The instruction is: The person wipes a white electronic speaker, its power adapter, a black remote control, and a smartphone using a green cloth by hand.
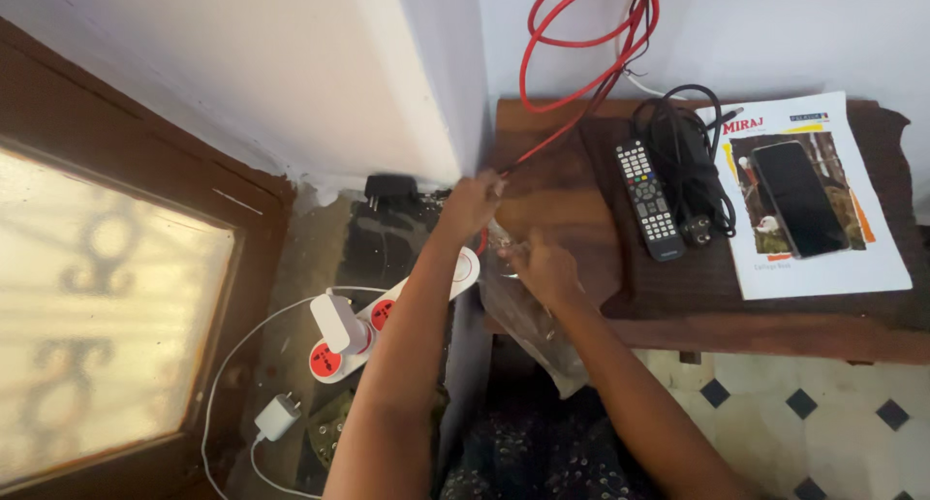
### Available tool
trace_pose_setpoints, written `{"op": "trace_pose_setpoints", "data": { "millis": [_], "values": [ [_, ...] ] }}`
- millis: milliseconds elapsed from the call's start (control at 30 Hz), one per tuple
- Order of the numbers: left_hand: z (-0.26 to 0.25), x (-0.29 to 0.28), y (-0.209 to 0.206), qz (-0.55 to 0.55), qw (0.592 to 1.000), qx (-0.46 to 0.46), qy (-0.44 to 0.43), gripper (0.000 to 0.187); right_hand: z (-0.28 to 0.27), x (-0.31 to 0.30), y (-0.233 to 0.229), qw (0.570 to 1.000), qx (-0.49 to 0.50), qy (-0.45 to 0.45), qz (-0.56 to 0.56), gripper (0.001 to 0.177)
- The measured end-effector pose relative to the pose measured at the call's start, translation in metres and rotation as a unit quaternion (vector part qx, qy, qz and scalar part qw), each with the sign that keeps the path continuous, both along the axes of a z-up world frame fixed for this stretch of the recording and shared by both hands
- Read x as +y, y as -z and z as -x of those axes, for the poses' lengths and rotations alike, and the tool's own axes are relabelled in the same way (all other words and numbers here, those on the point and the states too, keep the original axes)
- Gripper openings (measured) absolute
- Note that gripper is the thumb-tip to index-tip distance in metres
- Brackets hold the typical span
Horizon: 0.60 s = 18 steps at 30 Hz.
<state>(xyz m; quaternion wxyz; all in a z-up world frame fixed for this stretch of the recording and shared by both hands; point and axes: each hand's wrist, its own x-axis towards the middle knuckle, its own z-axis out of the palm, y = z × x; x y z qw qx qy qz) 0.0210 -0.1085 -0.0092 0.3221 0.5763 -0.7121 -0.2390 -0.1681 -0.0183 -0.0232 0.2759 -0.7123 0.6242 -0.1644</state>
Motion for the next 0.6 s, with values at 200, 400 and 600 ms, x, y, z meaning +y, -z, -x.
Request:
{"op": "trace_pose_setpoints", "data": {
  "millis": [200,400,600],
  "values": [
    [-0.007,0.01,-0.023,0.063,0.961,-0.22,0.159,0.035,-0.009,-0.028,0.034,0.997,0.029,-0.022,0.074,0.023],
    [-0.012,0.004,0.018,0.146,0.933,-0.306,0.124,0.01,-0.007,-0.05,0.04,0.992,-0.076,0.041,0.096,0.021],
    [0.013,0.02,0.003,0.088,0.981,-0.15,-0.084,0.02,-0.023,-0.034,0.021,0.98,0.005,-0.02,0.199,0.015]
  ]
}}
